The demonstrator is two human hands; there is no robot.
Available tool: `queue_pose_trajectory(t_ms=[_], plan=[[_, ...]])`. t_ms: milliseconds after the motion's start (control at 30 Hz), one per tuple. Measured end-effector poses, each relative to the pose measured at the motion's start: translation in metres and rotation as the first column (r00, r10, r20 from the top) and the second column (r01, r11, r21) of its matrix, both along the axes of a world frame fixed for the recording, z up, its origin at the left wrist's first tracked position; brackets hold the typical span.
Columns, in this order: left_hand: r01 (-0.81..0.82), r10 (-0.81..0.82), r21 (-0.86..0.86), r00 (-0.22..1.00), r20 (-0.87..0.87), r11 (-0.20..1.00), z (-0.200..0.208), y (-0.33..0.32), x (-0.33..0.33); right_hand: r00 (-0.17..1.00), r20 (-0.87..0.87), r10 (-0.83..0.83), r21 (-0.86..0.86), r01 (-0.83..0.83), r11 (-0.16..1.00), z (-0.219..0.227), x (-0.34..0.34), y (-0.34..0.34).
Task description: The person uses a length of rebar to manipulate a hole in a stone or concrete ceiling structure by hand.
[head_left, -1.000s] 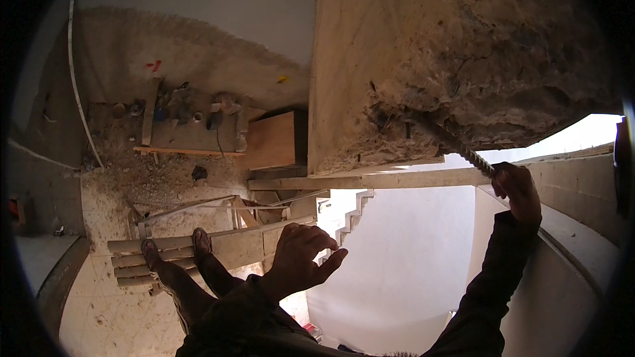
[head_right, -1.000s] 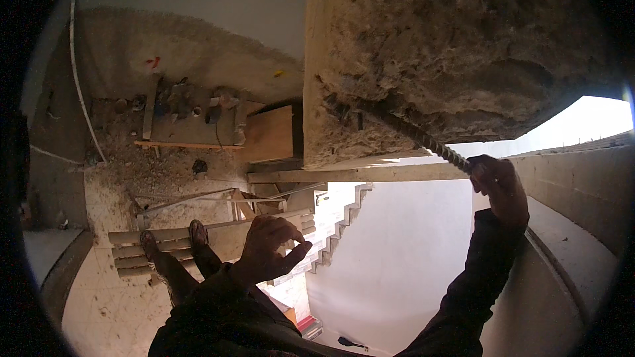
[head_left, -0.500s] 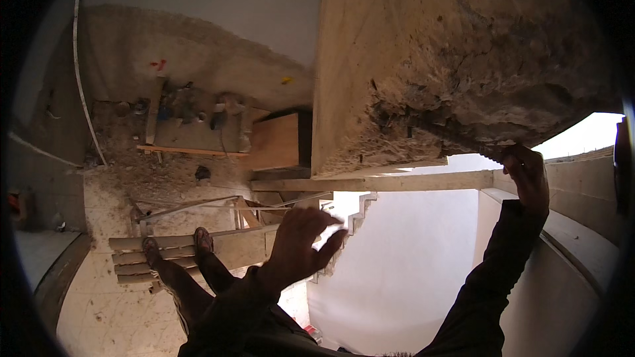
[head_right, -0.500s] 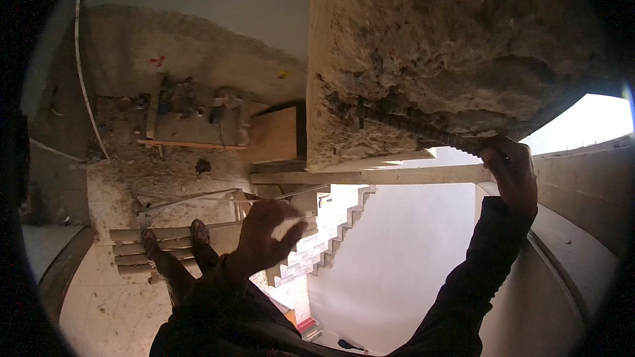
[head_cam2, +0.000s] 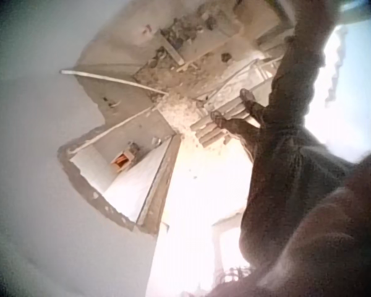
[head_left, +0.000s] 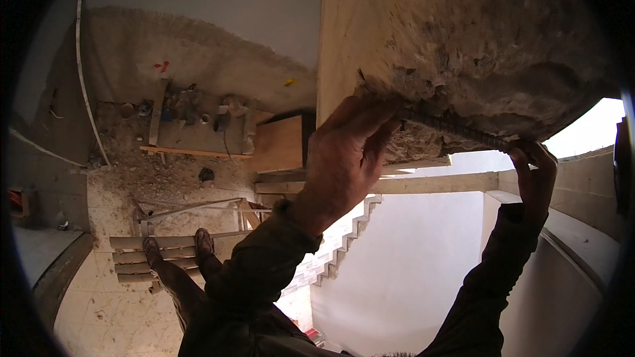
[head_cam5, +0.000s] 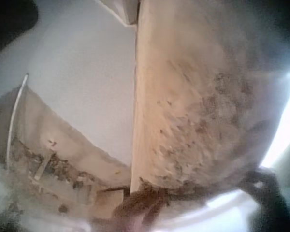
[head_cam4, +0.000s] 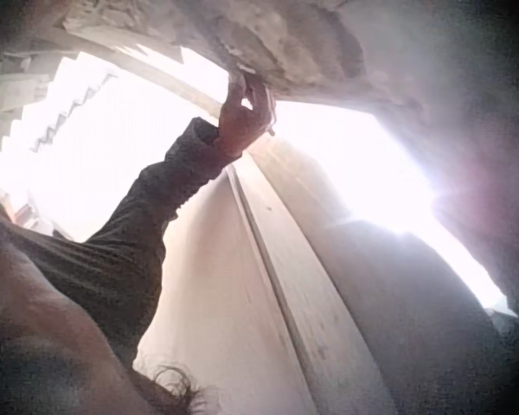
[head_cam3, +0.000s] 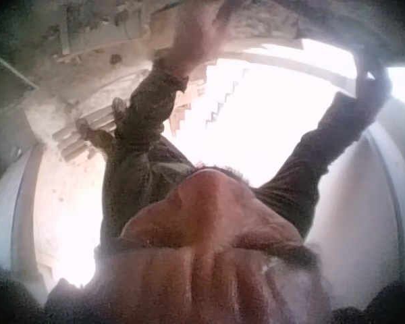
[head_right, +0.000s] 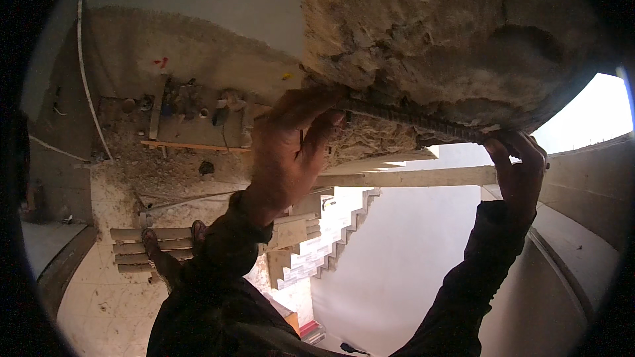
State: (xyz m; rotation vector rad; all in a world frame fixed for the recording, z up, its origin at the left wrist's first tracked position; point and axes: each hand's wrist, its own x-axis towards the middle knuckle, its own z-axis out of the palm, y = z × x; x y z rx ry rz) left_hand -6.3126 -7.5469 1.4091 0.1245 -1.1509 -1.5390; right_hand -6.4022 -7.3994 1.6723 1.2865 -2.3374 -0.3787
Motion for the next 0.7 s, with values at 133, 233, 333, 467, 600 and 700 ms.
queue_pose_trajectory(t_ms=[133,233,333,467,600,700], plan=[[-0.082,0.081,-0.030,0.996,-0.024,0.996,0.002,0.002,-0.004,1.000,0.005,0.010,-0.012,-0.010,1.000,0.006,0.003,0.001],[-0.113,0.112,-0.050,0.994,-0.010,0.992,0.002,0.001,-0.004,0.998,0.040,0.053,-0.025,-0.052,0.998,-0.007,-0.008,0.011],[-0.099,0.103,-0.069,0.993,0.052,0.993,0.000,0.000,-0.003,0.998,0.018,0.060,-0.021,-0.060,0.998,-0.010,-0.005,0.014],[-0.135,0.137,-0.072,0.990,0.031,0.988,0.003,0.000,-0.003,0.997,-0.045,0.064,-0.019,-0.064,0.998,-0.007,0.002,0.022],[-0.139,0.142,-0.085,0.989,0.036,0.987,0.000,0.000,-0.005,0.990,-0.044,0.138,-0.028,-0.139,0.990,-0.006,0.005,0.019],[-0.161,0.162,-0.069,0.987,0.018,0.985,0.001,0.002,-0.008,0.982,-0.031,0.185,-0.039,-0.186,0.982,-0.009,0.000,0.020]])
